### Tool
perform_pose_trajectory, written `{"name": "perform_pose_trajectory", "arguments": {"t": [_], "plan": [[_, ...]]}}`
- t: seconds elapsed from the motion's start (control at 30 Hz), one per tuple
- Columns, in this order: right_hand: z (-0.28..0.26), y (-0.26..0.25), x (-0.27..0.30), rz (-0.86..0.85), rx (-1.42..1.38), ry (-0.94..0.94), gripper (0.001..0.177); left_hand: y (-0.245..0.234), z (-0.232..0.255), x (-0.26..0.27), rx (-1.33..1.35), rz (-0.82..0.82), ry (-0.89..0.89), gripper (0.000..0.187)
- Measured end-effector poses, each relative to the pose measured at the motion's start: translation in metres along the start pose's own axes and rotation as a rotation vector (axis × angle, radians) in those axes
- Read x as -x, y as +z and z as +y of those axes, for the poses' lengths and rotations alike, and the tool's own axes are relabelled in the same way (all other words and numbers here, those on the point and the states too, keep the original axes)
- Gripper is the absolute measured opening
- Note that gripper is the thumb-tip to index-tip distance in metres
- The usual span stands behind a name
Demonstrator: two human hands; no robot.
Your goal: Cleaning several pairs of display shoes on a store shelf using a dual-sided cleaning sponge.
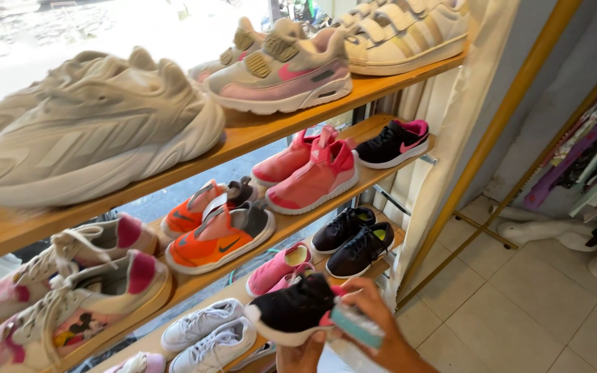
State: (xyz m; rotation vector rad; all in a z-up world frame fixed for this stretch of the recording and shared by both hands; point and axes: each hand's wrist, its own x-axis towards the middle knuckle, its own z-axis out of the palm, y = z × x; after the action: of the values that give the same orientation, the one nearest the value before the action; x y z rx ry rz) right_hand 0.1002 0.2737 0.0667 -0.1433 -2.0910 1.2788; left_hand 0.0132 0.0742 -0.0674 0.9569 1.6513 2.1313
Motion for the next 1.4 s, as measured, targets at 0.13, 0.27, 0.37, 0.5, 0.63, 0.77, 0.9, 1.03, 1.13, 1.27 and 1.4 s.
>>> {"name": "perform_pose_trajectory", "arguments": {"t": [0.13,0.27,0.37,0.5,0.63,0.77,0.9,1.03,1.13,1.27,1.4], "plan": [[-0.008,-0.071,-0.024,0.226,0.237,-0.16,0.047,0.06,0.07,-0.1,-0.249,-0.148,0.006,0.047],[0.007,-0.142,-0.063,0.424,0.324,-0.24,0.041,0.086,0.132,-0.151,-0.361,-0.231,0.205,0.053],[-0.001,-0.173,-0.115,0.55,0.675,-0.269,0.032,0.1,0.147,-0.193,-0.699,-0.26,0.523,0.048],[0.01,-0.199,-0.188,0.521,0.841,-0.439,0.039,0.115,0.145,-0.24,-1.162,-0.14,0.827,0.039],[0.034,-0.216,-0.246,0.465,0.812,-0.472,0.041,0.115,0.126,-0.27,-1.415,-0.054,0.841,0.037],[0.058,-0.227,-0.29,0.405,0.807,-0.449,0.043,0.105,0.109,-0.28,-1.473,-0.037,0.836,0.037],[0.072,-0.232,-0.327,0.266,0.679,-0.377,0.058,0.1,0.1,-0.28,-1.449,-0.04,0.871,0.037],[0.132,-0.252,-0.363,0.042,0.5,-0.163,0.051,0.094,0.095,-0.278,-1.445,-0.077,0.848,0.04],[0.147,-0.255,-0.371,-0.092,0.591,-0.204,0.049,0.093,0.093,-0.277,-1.47,-0.104,0.829,0.044],[0.164,-0.267,-0.372,-0.145,0.631,-0.232,0.055,0.093,0.091,-0.274,-1.481,-0.133,0.79,0.048],[0.169,-0.274,-0.373,-0.189,0.753,-0.212,0.048,0.095,0.091,-0.273,-1.468,-0.14,0.759,0.049]]}}
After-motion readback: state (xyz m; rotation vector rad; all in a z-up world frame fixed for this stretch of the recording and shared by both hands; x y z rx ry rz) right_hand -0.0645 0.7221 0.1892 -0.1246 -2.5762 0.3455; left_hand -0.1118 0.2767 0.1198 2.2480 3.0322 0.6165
